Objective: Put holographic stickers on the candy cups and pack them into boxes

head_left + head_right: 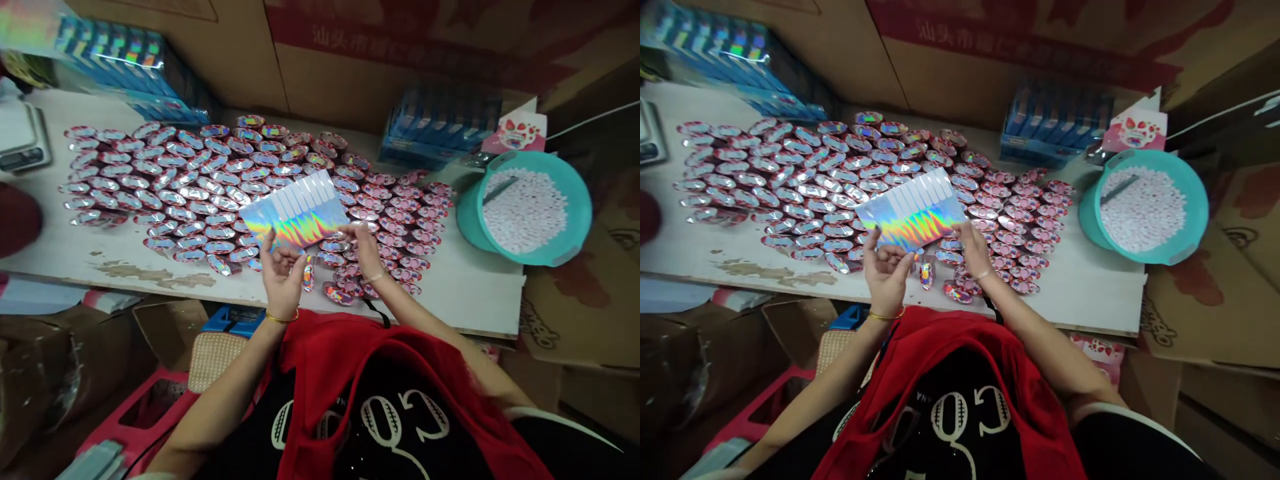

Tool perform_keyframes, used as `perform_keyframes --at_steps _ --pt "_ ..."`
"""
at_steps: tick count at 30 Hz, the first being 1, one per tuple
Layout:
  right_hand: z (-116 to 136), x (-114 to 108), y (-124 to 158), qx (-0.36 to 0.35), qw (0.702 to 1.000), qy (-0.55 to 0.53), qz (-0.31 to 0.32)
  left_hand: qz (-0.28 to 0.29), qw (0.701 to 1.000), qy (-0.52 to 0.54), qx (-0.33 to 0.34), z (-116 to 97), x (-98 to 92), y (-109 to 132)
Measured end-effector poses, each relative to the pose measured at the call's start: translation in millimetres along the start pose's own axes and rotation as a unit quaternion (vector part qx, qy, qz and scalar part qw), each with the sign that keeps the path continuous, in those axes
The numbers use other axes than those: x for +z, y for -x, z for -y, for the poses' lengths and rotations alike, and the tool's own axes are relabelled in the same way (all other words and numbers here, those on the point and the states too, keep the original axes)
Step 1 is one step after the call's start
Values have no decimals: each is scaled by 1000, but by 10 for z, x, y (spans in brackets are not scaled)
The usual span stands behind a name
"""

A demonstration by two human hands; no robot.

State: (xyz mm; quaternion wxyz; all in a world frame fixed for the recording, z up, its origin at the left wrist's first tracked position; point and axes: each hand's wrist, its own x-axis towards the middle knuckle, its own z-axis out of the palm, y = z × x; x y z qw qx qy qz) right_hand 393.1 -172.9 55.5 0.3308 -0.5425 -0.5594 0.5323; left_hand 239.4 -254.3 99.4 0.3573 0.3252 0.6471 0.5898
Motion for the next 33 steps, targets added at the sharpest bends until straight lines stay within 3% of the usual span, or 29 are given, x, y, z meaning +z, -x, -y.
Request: perform_keyframes --at_steps 2,4,8,15,20,24,29,33 --pt "-124 -221 473 91 994 -51 26 25 999 14 -30 105 167 215" --pt "-246 -357 829 137 986 -86 43 45 998 15 -52 243 292 401" --pt "-472 -463 1146 138 986 -88 10 66 995 -9 -74 533 414 670" --pt "-823 -505 1193 108 994 0 -11 100 985 -143 -20 897 457 827" --pt "-891 -471 1202 136 986 -95 3 114 976 -188 7 974 481 843" --pt "-950 -422 1220 162 983 -89 -20 118 973 -196 20 993 474 838" --pt "-982 -393 1215 128 988 72 -45 133 945 -291 68 1043 455 802" --pt "-957 -390 1179 92 968 232 -29 138 911 -381 73 1095 452 795"
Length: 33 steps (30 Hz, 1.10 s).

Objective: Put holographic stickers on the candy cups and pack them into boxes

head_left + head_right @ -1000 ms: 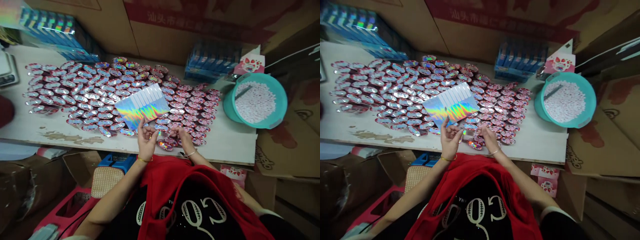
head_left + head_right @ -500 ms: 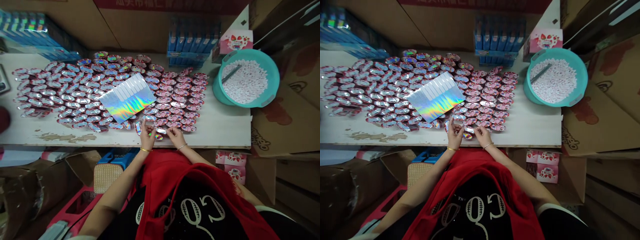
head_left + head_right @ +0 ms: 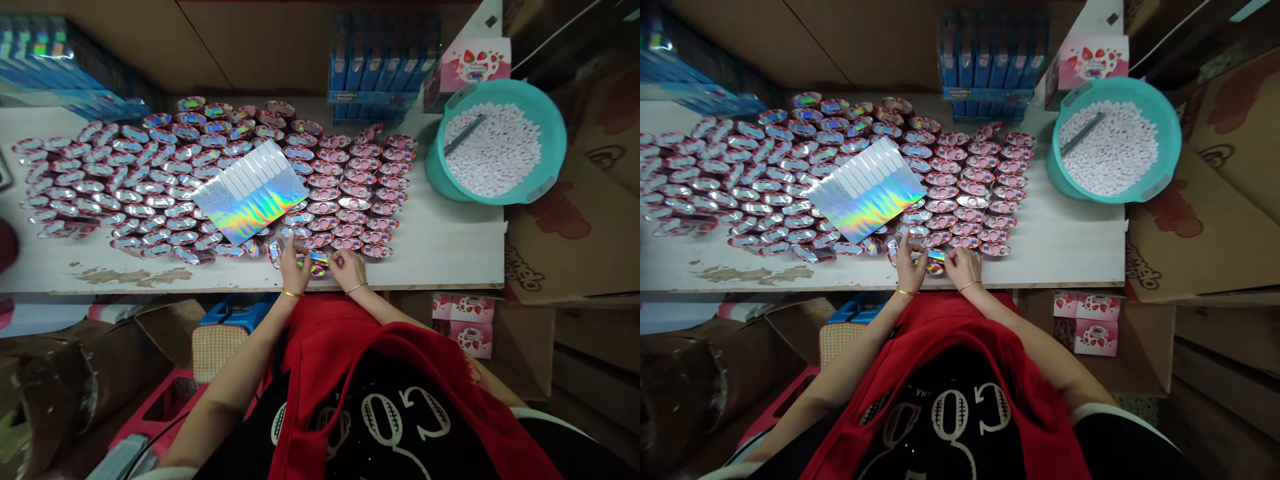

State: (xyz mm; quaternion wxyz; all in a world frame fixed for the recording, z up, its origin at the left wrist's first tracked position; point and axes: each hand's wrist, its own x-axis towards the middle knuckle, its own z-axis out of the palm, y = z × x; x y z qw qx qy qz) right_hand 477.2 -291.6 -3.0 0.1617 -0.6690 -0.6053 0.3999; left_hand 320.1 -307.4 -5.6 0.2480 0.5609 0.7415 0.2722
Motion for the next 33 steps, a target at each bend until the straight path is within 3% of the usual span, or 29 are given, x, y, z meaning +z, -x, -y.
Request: perform_keyframes --at_steps 4,8,12,15,20,22,26,29,33 --pt "3 28 -16 -3 996 84 17 31 998 -49 6 55 52 0" --pt "-32 -8 6 -15 997 72 23 21 997 -61 31 79 32 -24" --pt "-9 -123 -26 -71 997 -21 -23 -29 997 28 64 -49 -146 -75" --pt "71 -146 -132 -45 988 -135 -56 -42 989 131 56 -203 -274 -106" --pt "175 -75 -320 18 951 -303 55 -42 978 201 -41 -257 -221 -149" --pt "182 -81 -365 -2 962 -270 37 -51 979 187 -61 -212 -143 -180" --pt "175 -149 -446 -80 995 -55 2 -87 990 96 -63 -157 -15 -251" --pt "179 -184 -506 -109 990 80 30 -84 994 12 -70 -151 39 -271" --pt "207 -186 -557 -137 972 178 66 -61 993 -61 -79 -118 96 -249"
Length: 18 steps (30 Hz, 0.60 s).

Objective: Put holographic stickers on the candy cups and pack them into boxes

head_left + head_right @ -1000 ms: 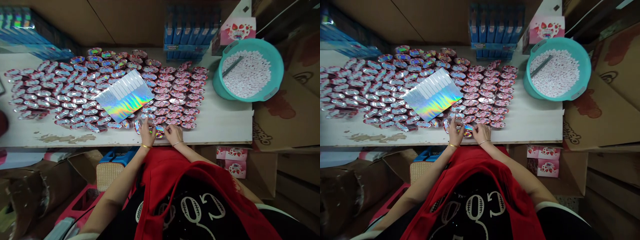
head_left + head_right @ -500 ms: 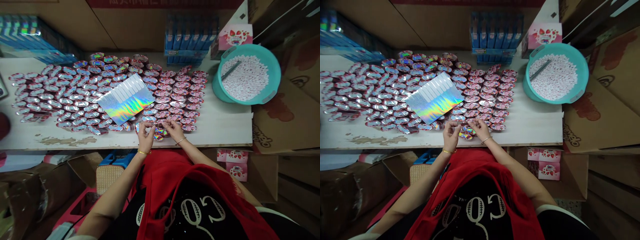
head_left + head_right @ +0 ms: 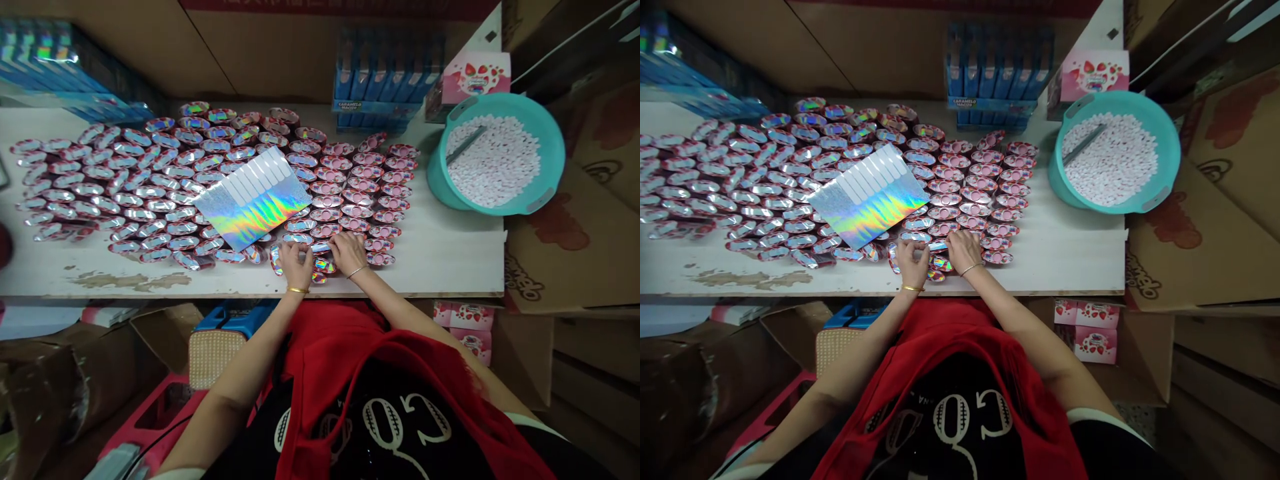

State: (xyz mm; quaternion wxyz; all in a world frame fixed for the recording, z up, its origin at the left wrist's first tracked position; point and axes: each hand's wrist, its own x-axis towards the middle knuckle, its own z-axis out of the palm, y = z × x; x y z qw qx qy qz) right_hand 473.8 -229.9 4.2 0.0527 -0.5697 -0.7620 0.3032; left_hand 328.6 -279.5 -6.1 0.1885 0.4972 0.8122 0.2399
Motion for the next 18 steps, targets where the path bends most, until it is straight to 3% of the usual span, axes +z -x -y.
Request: perform_keyframes --at_steps 6,10,13,15,18 --pt "11 42 -24 -5 999 36 13 21 999 -29 4 -3 74 54" --pt "-25 58 11 -23 999 27 -2 0 1000 -23 15 -4 -56 -18" --pt "-18 19 3 -39 998 16 -35 -10 996 6 84 167 -367 -353" --pt "45 -21 -74 -51 996 -1 -72 -41 993 5 112 377 -664 -729" --pt "285 -84 -342 -83 990 -36 -112 -87 990 -59 97 739 -1101 -1364"
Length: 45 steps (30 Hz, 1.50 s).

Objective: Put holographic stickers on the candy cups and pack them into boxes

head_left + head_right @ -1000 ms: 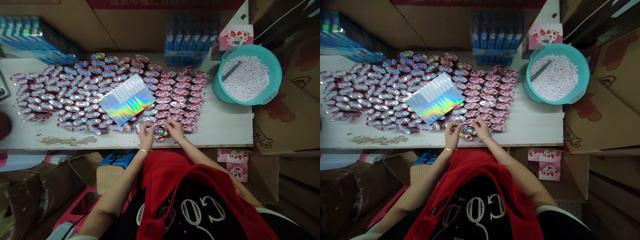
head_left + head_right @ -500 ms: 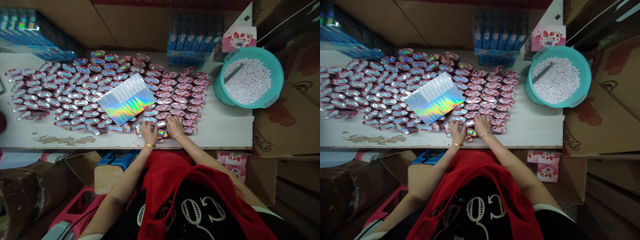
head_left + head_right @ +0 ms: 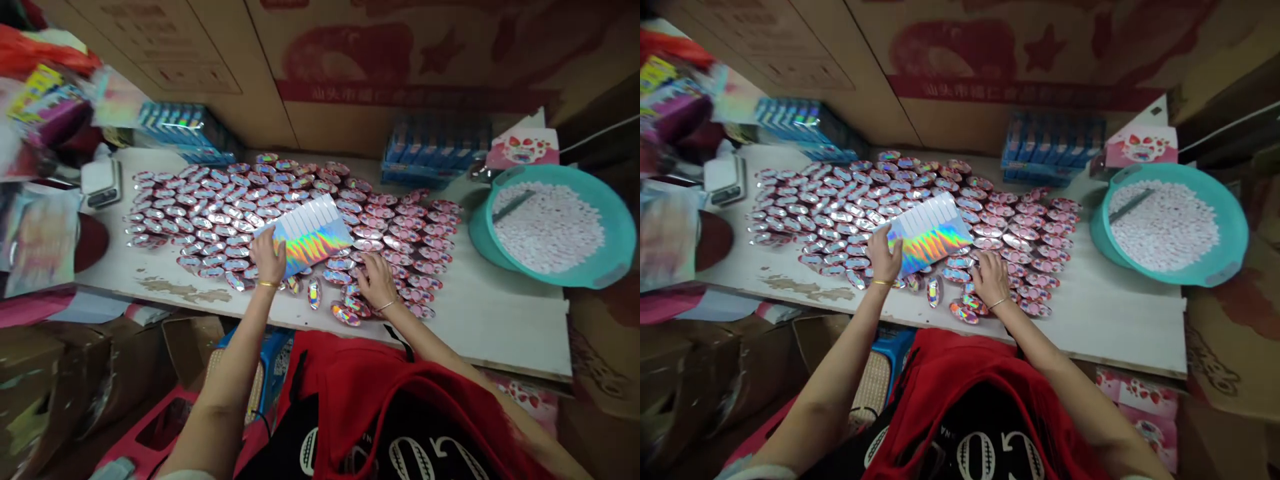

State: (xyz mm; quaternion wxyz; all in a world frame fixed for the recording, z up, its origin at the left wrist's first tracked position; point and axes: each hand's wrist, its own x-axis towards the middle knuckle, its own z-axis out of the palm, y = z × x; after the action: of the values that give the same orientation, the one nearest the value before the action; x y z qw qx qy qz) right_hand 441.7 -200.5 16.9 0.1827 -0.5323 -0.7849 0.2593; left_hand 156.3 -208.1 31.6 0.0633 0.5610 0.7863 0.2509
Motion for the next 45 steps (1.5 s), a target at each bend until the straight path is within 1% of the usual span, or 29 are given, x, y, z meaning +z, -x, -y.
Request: perform_keyframes --at_steps 1,3,5,7,9,11,14,16,19,21,24,27,29,31,32,33,34,35,37,39,42,45 --pt "98 21 -145 -10 1000 -9 -6 5 1000 -29 -9 153 -60 -179" --pt "330 87 -478 -29 999 -16 -7 42 996 -73 -19 390 -120 -461" --pt "578 182 -841 -55 998 -9 2 99 992 -77 -9 524 -118 -639" --pt "800 296 -1198 -91 996 6 14 146 988 -44 18 574 -99 -741" --pt "966 409 -1517 -128 991 21 34 168 985 -4 48 572 -95 -807" --pt "1063 502 -1773 -144 987 27 72 169 983 10 77 542 -112 -862" --pt "1103 586 -2014 -133 982 23 133 149 981 -25 125 475 -137 -933" --pt "1092 615 -2092 -124 981 18 146 130 978 -50 152 424 -123 -959" --pt "1054 652 -2139 -110 982 14 154 109 978 -55 170 361 -47 -938" --pt "1022 686 -2157 -94 982 13 166 97 979 -52 174 339 15 -871" --pt "967 738 -2184 -75 981 18 175 86 978 -50 185 330 58 -678" --pt "910 769 -2210 -66 983 40 167 95 973 -22 209 328 -7 -437" --pt "884 777 -2220 -61 983 56 162 80 973 27 213 322 -88 -342" --pt "878 777 -2223 -63 983 62 158 29 980 67 186 313 -156 -366" --pt "886 775 -2222 -68 983 61 158 9 983 67 168 307 -175 -426" --pt "900 770 -2221 -74 983 60 157 2 987 49 154 301 -182 -510" --pt "921 763 -2220 -82 983 57 157 13 989 16 144 297 -176 -609" --pt "947 753 -2221 -90 982 54 157 36 989 -27 141 294 -161 -710" --pt "1000 733 -2228 -101 981 49 156 93 978 -113 148 304 -113 -879" --pt "1040 719 -2244 -101 981 44 158 126 965 -163 164 339 -60 -960" --pt "1049 749 -2277 -92 981 30 166 135 957 -163 198 436 -14 -923" --pt "1017 857 -2320 -88 982 22 169 127 960 -119 221 509 -55 -788"
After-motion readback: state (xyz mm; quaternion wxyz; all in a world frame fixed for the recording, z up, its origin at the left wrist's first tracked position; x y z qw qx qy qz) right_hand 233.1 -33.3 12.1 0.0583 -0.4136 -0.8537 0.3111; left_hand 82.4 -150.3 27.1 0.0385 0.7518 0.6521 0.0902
